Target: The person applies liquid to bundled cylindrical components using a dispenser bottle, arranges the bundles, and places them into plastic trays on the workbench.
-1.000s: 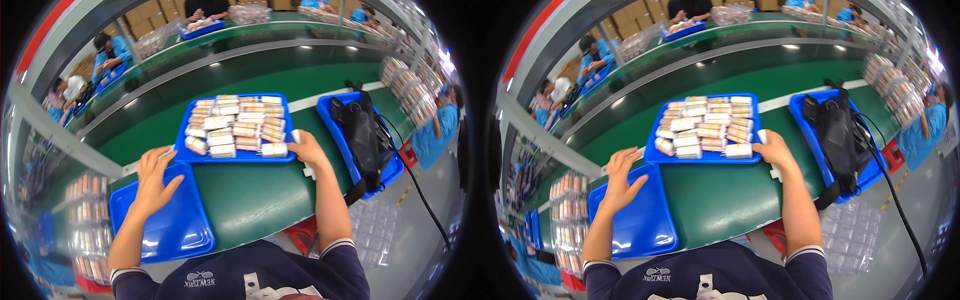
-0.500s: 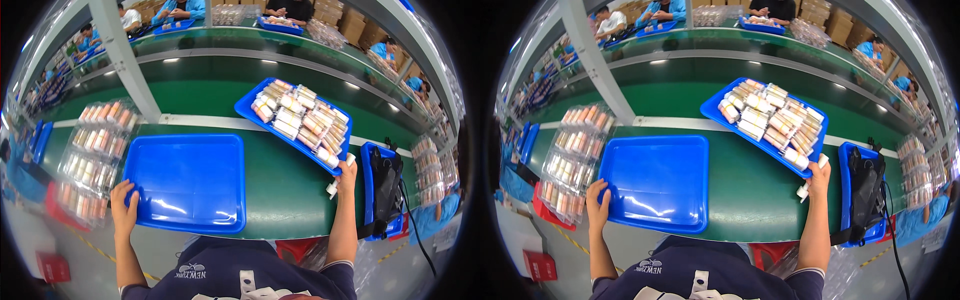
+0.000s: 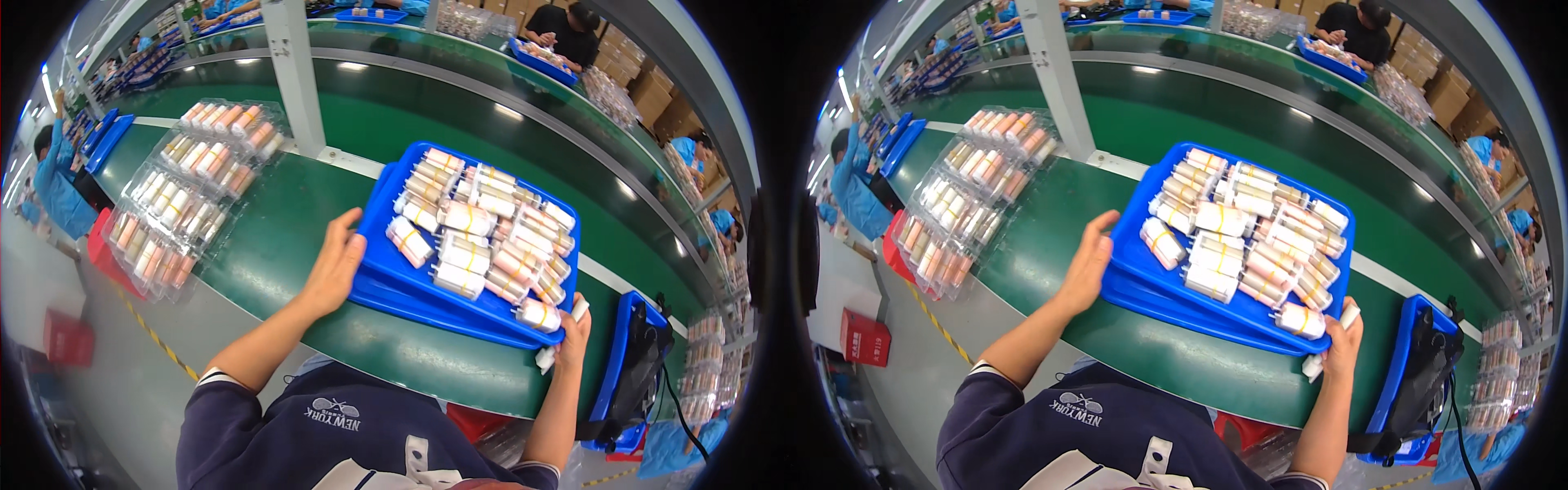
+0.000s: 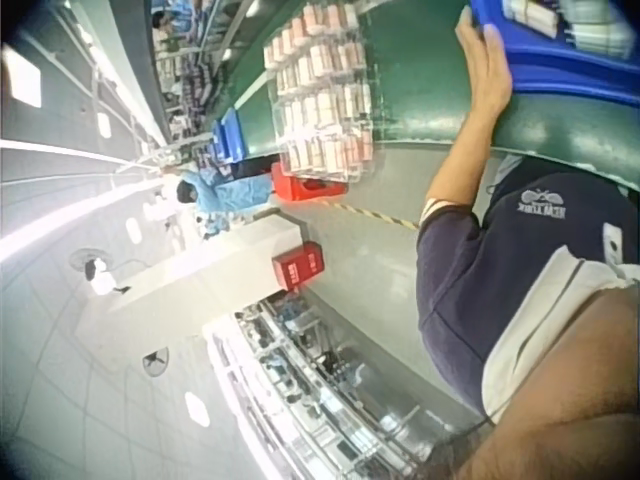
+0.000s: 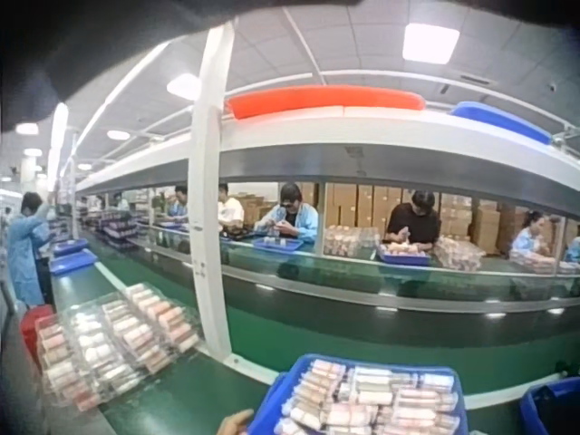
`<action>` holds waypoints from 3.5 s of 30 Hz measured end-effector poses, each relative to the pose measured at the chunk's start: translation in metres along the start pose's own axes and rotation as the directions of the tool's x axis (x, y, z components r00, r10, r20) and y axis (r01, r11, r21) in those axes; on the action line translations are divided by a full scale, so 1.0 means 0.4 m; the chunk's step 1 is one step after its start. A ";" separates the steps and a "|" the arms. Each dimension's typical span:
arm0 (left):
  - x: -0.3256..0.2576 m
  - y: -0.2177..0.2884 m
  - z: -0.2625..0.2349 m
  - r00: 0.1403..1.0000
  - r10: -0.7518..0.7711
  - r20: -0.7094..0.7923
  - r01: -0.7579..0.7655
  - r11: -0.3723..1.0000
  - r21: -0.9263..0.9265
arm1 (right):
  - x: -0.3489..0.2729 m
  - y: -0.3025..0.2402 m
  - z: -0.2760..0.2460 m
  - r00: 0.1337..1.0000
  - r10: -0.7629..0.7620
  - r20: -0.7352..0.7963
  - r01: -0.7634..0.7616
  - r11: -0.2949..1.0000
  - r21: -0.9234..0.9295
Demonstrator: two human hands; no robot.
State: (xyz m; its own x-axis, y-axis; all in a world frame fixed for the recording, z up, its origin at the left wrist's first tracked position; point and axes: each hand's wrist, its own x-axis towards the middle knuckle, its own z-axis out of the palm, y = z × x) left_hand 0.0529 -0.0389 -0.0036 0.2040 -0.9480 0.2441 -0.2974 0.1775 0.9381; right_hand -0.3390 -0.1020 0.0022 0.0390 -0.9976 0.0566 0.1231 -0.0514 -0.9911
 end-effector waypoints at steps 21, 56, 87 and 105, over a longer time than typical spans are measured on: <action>-0.069 0.052 0.010 0.964 0.176 0.199 -0.222 0.947 0.234 | 0.002 -0.047 -0.023 0.992 0.076 -0.100 -0.116 0.856 -0.504; -0.067 0.020 -0.005 0.964 0.223 0.142 -0.262 0.876 0.404 | 0.163 -0.384 0.143 0.667 -0.742 0.067 0.672 0.638 0.375; -0.073 0.042 0.016 0.978 0.207 0.029 -0.192 0.836 0.514 | -0.160 -0.457 0.296 -0.133 -0.706 0.696 0.404 0.602 0.688; -0.059 0.480 -0.092 0.743 0.650 0.158 -0.555 0.468 0.687 | -0.033 -0.423 0.221 -0.214 -0.648 0.731 0.548 0.540 0.639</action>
State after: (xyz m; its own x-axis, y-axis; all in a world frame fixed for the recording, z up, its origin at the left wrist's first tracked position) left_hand 0.0254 0.0273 0.1799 -0.1888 -0.6311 0.7524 -0.8936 0.4281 0.1350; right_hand -0.2727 -0.0761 0.1799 0.6370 0.2801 0.7182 0.7213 -0.5453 -0.4270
